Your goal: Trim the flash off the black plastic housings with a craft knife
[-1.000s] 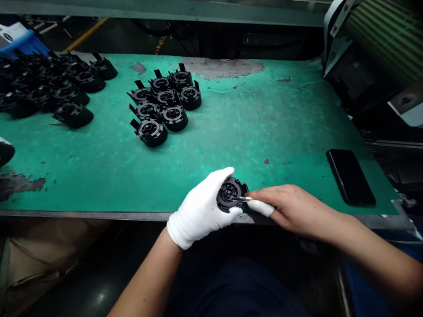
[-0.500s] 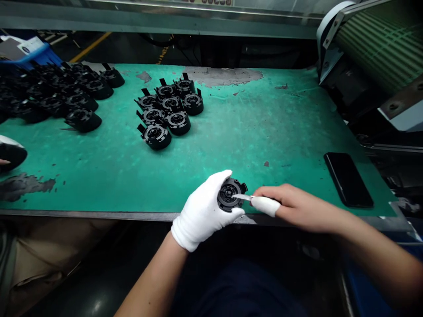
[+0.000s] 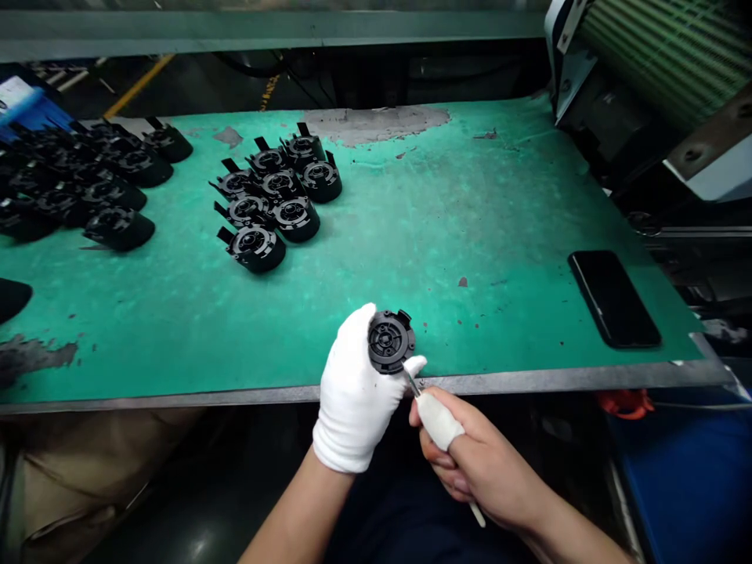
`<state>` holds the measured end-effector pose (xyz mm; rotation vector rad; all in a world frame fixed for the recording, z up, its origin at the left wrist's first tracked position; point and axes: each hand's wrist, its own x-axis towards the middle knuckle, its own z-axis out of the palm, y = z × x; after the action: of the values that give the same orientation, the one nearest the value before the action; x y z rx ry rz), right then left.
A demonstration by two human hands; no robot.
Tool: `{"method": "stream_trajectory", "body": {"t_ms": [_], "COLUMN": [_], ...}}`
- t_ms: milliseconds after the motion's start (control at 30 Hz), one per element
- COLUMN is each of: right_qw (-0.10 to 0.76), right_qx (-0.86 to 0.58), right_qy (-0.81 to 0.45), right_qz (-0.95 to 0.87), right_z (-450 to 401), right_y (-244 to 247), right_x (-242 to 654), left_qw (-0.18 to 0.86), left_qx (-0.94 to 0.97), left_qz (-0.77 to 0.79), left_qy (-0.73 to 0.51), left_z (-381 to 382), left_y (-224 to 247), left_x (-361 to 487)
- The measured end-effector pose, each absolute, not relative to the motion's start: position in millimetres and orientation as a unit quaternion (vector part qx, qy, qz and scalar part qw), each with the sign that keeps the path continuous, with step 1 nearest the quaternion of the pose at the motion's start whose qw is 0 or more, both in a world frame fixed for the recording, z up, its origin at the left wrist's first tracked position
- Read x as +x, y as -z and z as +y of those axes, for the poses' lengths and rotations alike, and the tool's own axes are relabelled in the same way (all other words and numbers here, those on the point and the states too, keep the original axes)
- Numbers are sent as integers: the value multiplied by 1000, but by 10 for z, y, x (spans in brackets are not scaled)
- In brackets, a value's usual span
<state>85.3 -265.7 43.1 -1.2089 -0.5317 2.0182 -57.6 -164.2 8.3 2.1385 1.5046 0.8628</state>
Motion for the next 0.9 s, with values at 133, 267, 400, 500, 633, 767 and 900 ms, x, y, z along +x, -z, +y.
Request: {"method": "stream_trajectory", "body": {"t_ms": [133,267,400,500,633,767,900], "right_qw": [298,365,403,425,489,607,590], "right_qx": [-420,-399,-417,-404,-337,-361,-420], "right_qy": [-797,-833,-815,-810,-803,-699,-679], "right_qz": [-317,-115,-16,8,-41,-113,-123], "right_z": [-2682,-2661,-2651,-2674,-2661,-2504,-2431], "right_y": [-576,-494,-355,-376,-603,-817,-716], "right_x": [738,568,465,419,520,815,1004], "left_qw": [173,167,149,143,150,176,272], "left_qx": [775,771,778,775,771,764,782], "left_qz": [521,526,519,524,527,521,461], "left_qy": [-312,-318,-323,-323,-325,-338,-318], "left_z": [-1651,-1666,-1677,-1673,-1677,-1678,-1623], "left_y": [-59,-39,-30,-33,-50,-108,-200], "left_x": [-579,-595,-605,-602,-570,-576,-737]}}
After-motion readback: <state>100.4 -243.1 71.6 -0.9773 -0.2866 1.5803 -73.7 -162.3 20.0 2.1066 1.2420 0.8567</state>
